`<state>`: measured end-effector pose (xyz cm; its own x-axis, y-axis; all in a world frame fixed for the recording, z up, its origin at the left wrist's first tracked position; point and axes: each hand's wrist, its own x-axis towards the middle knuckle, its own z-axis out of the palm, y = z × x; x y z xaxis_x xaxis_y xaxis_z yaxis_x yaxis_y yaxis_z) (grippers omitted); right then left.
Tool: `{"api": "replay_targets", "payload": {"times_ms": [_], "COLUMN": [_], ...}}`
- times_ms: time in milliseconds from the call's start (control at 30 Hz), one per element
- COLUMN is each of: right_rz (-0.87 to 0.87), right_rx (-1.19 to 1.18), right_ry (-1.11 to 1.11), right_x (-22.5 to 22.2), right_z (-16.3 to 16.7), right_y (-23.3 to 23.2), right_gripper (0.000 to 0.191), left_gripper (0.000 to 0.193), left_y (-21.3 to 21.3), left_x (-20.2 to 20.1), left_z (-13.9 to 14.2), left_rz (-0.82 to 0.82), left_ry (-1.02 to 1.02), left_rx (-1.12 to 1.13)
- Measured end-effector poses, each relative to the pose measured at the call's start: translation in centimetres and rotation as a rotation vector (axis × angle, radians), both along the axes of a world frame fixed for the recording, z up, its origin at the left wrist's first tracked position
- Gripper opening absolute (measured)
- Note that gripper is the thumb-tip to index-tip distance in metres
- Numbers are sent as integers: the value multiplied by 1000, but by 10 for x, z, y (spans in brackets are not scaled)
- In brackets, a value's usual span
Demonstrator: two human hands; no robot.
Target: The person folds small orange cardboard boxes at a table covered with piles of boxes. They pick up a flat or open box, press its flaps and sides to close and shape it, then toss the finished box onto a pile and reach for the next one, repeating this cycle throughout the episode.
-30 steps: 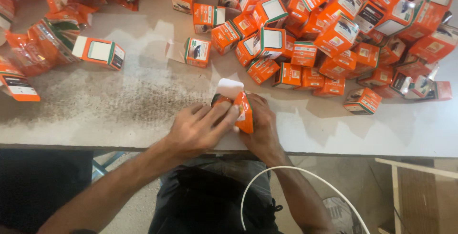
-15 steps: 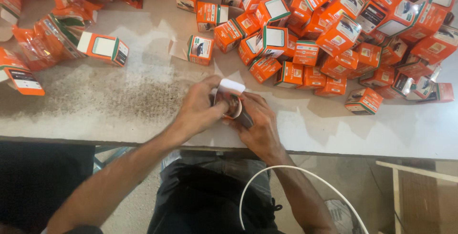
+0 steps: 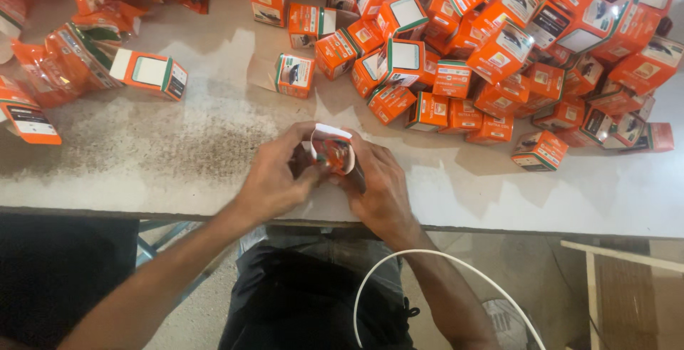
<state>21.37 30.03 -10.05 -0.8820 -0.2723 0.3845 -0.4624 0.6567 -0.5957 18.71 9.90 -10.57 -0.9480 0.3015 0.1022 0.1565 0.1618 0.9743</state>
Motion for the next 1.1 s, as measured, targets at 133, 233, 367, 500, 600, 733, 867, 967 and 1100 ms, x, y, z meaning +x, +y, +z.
{"api": "replay_targets", "payload": {"times_ms": [133, 233, 367, 500, 600, 733, 867, 967, 1100], "right_rz": [37, 12, 55, 102, 68, 71, 27, 46, 115], "right_rx": [-107, -271, -116, 138, 183, 177, 21, -3, 318], "right_ry": [-61, -131, 22, 127, 75, 111, 104, 101, 266], "right_x": [4, 8, 4, 3, 4, 3, 6, 8, 14], "right_z": [-3, -8, -8, 1, 2, -7, -23, -24, -11], "right_y": [3, 2, -1, -2, -6, -2, 0, 2, 1], "right_gripper": [87, 82, 66, 61, 54, 53, 55, 48, 58], "left_gripper": [30, 24, 26, 30, 34, 16, 10, 18, 31], "left_y": [22, 25, 22, 17, -4, -5, 3, 3, 7], "left_x": [1, -2, -4, -9, -17, -23, -21, -15, 2], "left_z": [-10, -7, -2, -5, -5, -4, -6, -5, -3], "left_rz": [166, 123, 125, 31, -168, -188, -103, -166, 94], "left_ry": [95, 43, 48, 63, -125, -474, -448, -306, 471], "left_rx": [-143, -79, -45, -82, 170, 363, 173, 355, -125]}}
